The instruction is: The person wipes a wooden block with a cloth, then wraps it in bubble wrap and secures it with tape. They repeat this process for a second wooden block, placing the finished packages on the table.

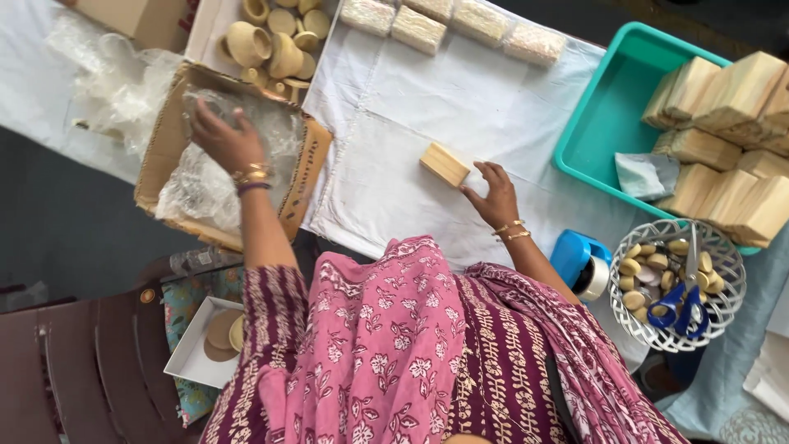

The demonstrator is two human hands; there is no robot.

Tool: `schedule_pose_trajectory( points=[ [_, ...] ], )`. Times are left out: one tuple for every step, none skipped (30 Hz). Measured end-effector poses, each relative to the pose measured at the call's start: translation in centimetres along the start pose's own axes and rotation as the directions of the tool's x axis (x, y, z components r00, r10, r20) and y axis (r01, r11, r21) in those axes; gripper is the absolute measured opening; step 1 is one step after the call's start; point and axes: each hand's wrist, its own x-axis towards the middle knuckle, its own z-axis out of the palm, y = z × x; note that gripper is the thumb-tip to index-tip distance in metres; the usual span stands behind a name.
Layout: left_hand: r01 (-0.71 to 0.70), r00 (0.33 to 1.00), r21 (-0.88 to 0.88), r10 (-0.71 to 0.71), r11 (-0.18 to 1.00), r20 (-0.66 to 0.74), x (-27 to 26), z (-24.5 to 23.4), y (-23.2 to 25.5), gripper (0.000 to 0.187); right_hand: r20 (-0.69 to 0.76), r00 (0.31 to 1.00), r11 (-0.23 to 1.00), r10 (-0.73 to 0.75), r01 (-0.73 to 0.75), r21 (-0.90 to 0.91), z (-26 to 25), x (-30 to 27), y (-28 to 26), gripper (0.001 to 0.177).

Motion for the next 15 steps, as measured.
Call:
schedule_pose_trajectory(
  points=[
    [0.005, 1.0, 0.004, -0.005, 1.0, -0.012, 0.4, 1.0, -2.4, 0.063, 0.001, 1.0, 1.0, -0.013, 0.013, 0.003, -0.3, 0.0, -0.3, 0.068],
    [0.188, 0.976, -0.097, -0.175, 0.977, 0.134, 1.0, 2.3, -4.5, 0.068, 0.011, 1.0, 0.999, -0.02, 0.019, 0.031, -0.6, -0.1, -0.6, 0.06],
    [0.374, 0.903, -0.17, -0.315, 0.912, 0.293, 1.6, 3.7, -6.7, 0.074, 0.021, 0.999, 0.998, -0.027, 0.025, 0.058, -1.0, -0.1, -0.8, 0.051],
    [0.375, 0.903, -0.169, -0.317, 0.912, 0.29, 1.7, 3.7, -6.7, 0.074, 0.022, 0.999, 0.998, -0.03, 0.029, 0.059, -1.0, -0.4, -0.9, 0.051],
    [0.546, 0.798, -0.204, -0.43, 0.813, 0.423, 1.8, 3.9, -6.7, 0.089, 0.051, 0.998, 0.996, -0.042, 0.037, 0.079, -0.9, -0.6, -0.9, 0.047],
    [0.696, 0.663, -0.212, -0.501, 0.686, 0.556, 2.1, 4.2, -6.5, 0.104, 0.075, 0.996, 0.994, -0.05, 0.043, 0.099, -0.9, -0.8, -0.9, 0.042],
    [0.694, 0.665, -0.214, -0.499, 0.687, 0.556, 1.8, 6.5, -8.5, 0.104, 0.072, 0.996, 0.994, -0.05, 0.043, 0.099, -1.0, -0.7, -1.5, 0.042],
    [0.51, 0.793, -0.205, -0.364, 0.835, 0.489, 1.1, 8.8, -10.3, 0.105, 0.083, 0.995, 0.992, -0.064, 0.054, 0.11, -1.2, -0.9, -2.0, 0.041],
    [0.297, 0.883, -0.179, -0.199, 0.938, 0.424, 0.5, 11.2, -12.1, 0.106, 0.093, 0.993, 0.99, -0.077, 0.066, 0.121, -1.4, -1.1, -2.4, 0.04],
    [0.301, 0.881, -0.18, -0.201, 0.937, 0.428, 0.7, 8.4, -8.7, 0.106, 0.096, 0.993, 0.991, -0.074, 0.063, 0.118, -1.5, -1.4, -2.6, 0.04],
    [0.29, 0.845, -0.184, -0.16, 0.939, 0.511, 1.1, 5.5, -5.3, 0.111, 0.099, 0.992, 0.99, -0.073, 0.059, 0.131, -1.6, -1.7, -2.7, 0.039],
    [0.278, 0.802, -0.191, -0.118, 0.941, 0.585, 1.6, 2.7, -1.9, 0.116, 0.1, 0.992, 0.987, -0.074, 0.059, 0.146, -1.7, -1.8, -3.0, 0.038],
    [0.28, 0.802, -0.192, -0.119, 0.941, 0.585, 1.4, 3.0, -2.0, 0.116, 0.102, 0.992, 0.988, -0.075, 0.06, 0.144, -1.9, -1.9, -3.1, 0.038],
    [0.153, 0.757, -0.137, -0.027, 0.979, 0.653, 0.9, 3.2, -2.4, 0.082, 0.107, 0.992, 0.986, -0.068, 0.051, 0.159, -2.0, -2.1, -3.3, 0.037],
    [0.016, 0.693, -0.093, 0.055, 0.996, 0.718, 0.5, 3.4, -2.7, 0.05, 0.112, 0.992, 0.984, -0.061, 0.041, 0.173, -2.2, -2.3, -3.5, 0.036]
  ],
)
